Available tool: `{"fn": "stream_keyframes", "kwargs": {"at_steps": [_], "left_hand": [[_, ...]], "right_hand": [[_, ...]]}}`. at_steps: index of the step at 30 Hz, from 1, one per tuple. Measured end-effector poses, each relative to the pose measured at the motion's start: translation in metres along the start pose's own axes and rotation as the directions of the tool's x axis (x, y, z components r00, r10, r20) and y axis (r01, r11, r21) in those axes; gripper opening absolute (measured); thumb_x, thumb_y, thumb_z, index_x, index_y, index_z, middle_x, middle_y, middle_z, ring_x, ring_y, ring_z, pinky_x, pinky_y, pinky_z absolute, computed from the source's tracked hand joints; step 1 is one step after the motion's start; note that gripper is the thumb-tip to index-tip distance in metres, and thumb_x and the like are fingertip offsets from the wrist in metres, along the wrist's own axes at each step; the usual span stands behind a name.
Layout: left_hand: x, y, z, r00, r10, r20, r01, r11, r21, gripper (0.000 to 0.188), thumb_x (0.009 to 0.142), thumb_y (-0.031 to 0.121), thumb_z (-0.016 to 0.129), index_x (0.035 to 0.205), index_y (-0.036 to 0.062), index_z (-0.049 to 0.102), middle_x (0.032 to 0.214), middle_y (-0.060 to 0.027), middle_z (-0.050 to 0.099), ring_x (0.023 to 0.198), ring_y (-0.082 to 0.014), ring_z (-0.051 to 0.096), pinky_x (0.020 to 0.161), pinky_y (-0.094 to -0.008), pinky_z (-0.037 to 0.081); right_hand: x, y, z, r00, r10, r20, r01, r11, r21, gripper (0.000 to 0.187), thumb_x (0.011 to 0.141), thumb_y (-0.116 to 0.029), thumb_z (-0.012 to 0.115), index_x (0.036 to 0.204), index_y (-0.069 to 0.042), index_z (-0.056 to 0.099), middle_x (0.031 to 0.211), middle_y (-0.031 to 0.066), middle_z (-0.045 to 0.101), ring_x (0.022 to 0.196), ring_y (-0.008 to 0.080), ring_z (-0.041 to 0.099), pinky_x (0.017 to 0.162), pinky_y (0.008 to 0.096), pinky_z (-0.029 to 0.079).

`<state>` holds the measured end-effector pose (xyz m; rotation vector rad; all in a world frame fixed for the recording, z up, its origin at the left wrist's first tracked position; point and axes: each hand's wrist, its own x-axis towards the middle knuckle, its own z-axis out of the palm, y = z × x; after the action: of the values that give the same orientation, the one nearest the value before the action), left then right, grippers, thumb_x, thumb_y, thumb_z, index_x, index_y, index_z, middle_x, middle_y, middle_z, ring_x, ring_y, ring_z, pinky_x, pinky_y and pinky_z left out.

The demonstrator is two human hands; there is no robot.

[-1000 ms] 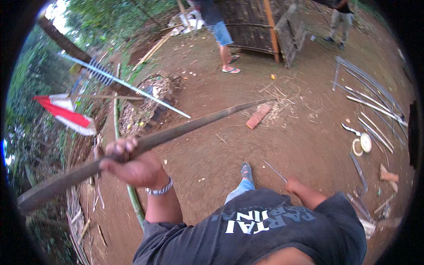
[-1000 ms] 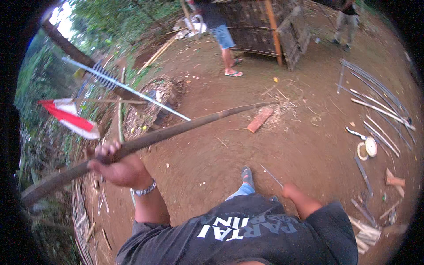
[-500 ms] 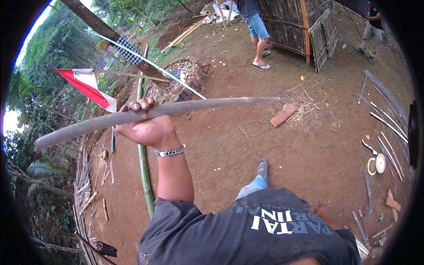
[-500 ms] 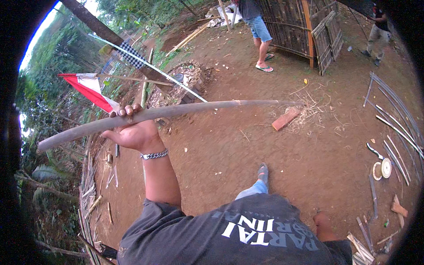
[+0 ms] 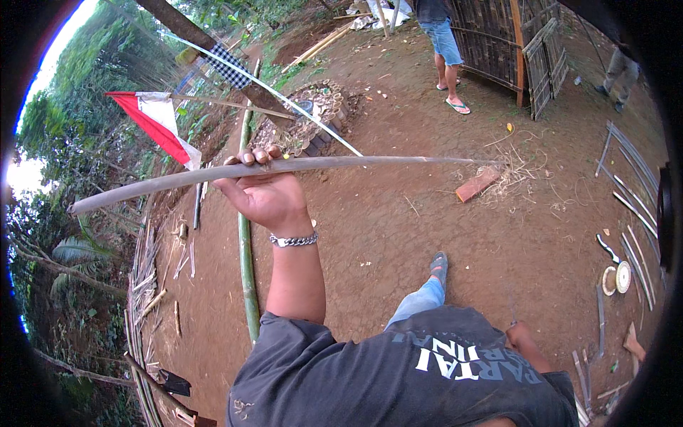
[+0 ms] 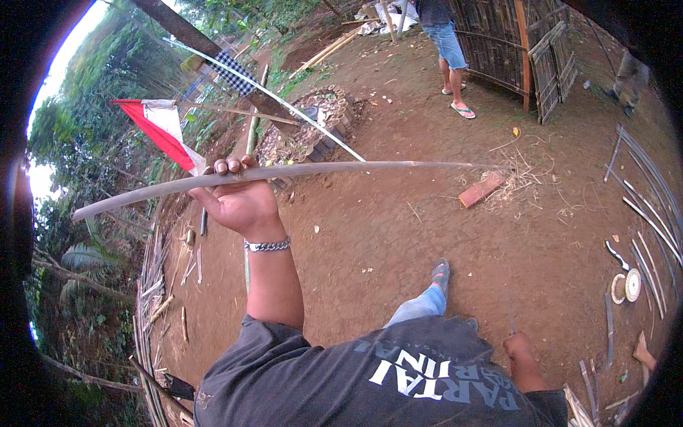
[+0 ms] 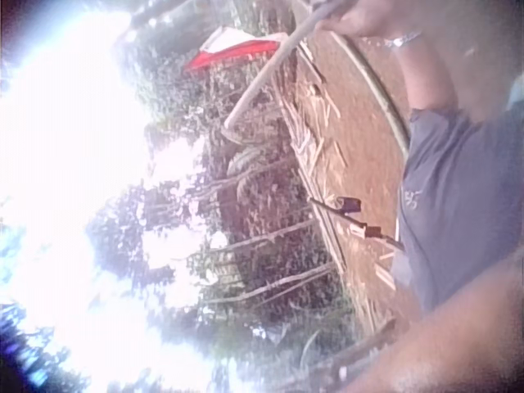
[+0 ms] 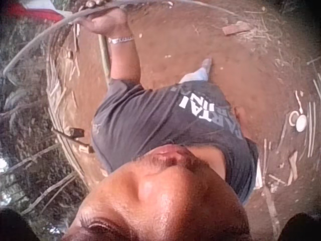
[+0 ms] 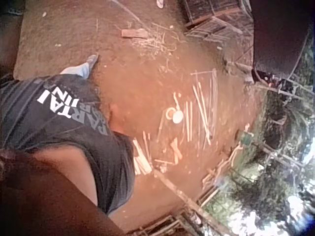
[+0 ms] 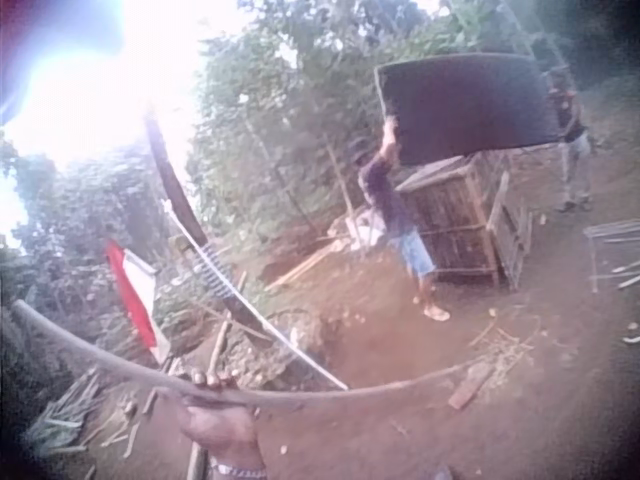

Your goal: The person uses a knife to sharpen the end of a long bamboo pole into a point. They repeatedly scrape the bamboo against a sharpening stone on the ground to refine the tip. The person then gathers a bundle of wood shavings and carries them to a fire pit where another person is tending a fire.

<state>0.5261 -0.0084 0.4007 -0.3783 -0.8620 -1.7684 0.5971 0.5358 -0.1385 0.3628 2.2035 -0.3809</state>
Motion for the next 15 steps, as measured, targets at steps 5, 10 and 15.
{"fn": "stream_keyframes", "kwargs": {"at_steps": [5,10,15], "left_hand": [[-0.004,0.011,-0.022,0.996,-0.035,0.077,0.033,0.999,0.026,0.040,0.096,0.052,0.047,0.092,0.0137,0.055,0.087,-0.0014,0.056,0.081,-0.0176,0.056,0.081,-0.0409,0.048],[0.001,0.026,-0.050,0.968,-0.023,0.249,-0.011,0.990,0.137,0.038,0.097,0.050,0.048,0.096,0.0126,0.052,0.091,-0.0020,0.053,0.084,-0.0184,0.056,0.085,-0.0412,0.049],[-0.004,0.019,-0.058,0.976,0.029,0.216,-0.053,0.993,0.105,0.033,0.098,0.046,0.048,0.101,0.0133,0.048,0.092,-0.0063,0.052,0.084,-0.0210,0.056,0.081,-0.0414,0.049]], "right_hand": [[-0.020,-0.027,0.000,0.992,-0.108,-0.069,0.114,0.989,0.092,0.030,0.073,-0.017,0.065,0.096,0.002,0.064,0.101,0.0243,0.066,0.095,0.0397,0.065,0.080,0.0469,0.051],[-0.041,-0.074,-0.006,0.929,-0.262,-0.260,0.304,0.943,0.134,0.034,0.077,-0.018,0.066,0.105,-0.001,0.059,0.095,0.0238,0.065,0.093,0.0415,0.063,0.080,0.0479,0.049],[-0.165,-0.180,-0.068,0.827,-0.319,-0.463,0.500,0.794,0.345,0.044,0.079,-0.021,0.070,0.114,-0.002,0.051,0.098,0.0200,0.063,0.092,0.0363,0.062,0.080,0.0439,0.049]]}}
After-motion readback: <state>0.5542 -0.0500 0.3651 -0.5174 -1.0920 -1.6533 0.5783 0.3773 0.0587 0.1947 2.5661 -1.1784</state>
